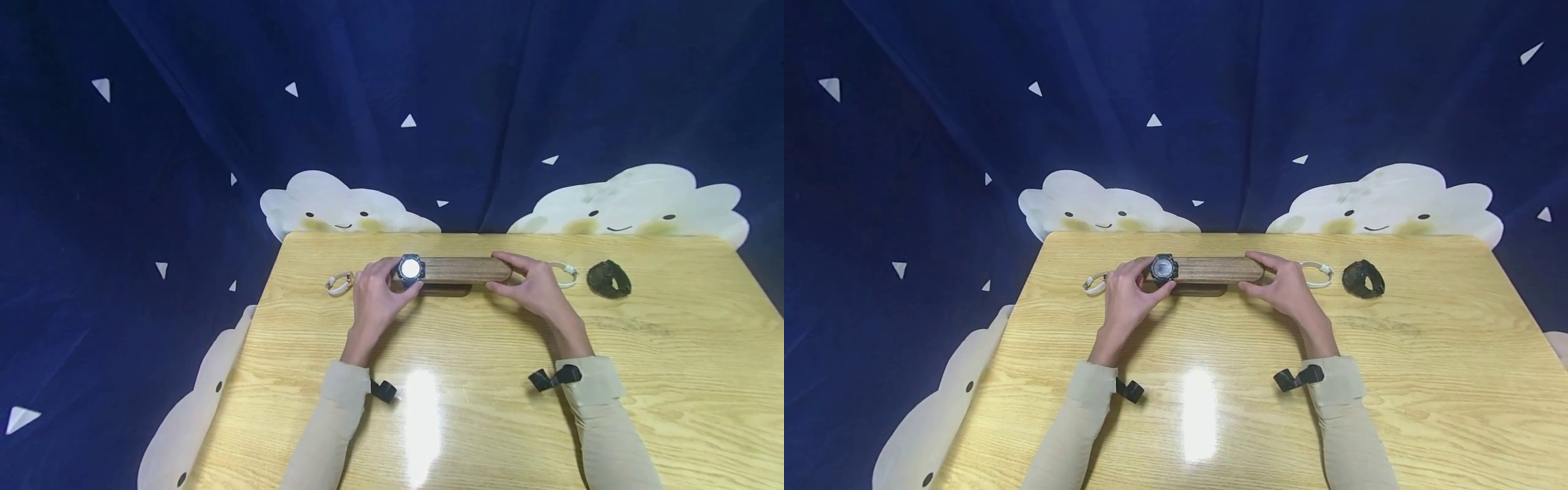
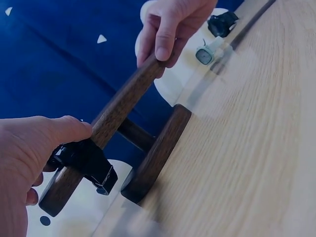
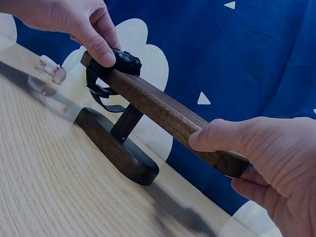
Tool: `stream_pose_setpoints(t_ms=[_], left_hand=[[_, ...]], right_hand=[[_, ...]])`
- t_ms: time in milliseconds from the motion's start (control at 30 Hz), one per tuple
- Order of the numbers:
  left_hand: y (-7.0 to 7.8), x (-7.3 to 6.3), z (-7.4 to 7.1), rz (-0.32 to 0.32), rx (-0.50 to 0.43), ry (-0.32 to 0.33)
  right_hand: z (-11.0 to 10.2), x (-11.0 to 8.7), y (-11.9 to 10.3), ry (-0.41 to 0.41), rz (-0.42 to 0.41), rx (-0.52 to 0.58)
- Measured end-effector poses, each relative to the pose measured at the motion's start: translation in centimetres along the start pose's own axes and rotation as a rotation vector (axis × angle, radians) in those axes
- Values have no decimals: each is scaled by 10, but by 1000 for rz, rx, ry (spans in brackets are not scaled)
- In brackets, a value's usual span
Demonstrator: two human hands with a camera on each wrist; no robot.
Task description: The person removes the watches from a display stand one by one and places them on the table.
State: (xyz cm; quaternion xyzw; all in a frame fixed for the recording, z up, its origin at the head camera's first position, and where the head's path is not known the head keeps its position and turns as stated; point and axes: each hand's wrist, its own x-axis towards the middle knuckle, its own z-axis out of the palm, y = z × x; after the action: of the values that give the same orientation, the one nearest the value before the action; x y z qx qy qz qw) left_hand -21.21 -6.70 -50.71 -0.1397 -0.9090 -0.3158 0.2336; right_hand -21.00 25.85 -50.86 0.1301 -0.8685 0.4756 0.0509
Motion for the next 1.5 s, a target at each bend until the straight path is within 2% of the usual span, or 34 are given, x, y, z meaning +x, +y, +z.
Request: stream_pose_setpoints(t_ms=[300,533,767,1167,1500], left_hand=[[-8,-6,-8,-17,-6,27],[-16,-5,-13,-36,28,-6],[-18,-4,-20,-25,28,6],[-18,-3,-25,-59,48,-23],[-23,-3,-31,-84,48,-17]], right_hand=[[1,0,-3,5,7,-3],[1,0,-2,8,7,17],[2,-1,-2,8,8,30],[2,0,1,5,13,33],[1,-1,0,3,19,33]])
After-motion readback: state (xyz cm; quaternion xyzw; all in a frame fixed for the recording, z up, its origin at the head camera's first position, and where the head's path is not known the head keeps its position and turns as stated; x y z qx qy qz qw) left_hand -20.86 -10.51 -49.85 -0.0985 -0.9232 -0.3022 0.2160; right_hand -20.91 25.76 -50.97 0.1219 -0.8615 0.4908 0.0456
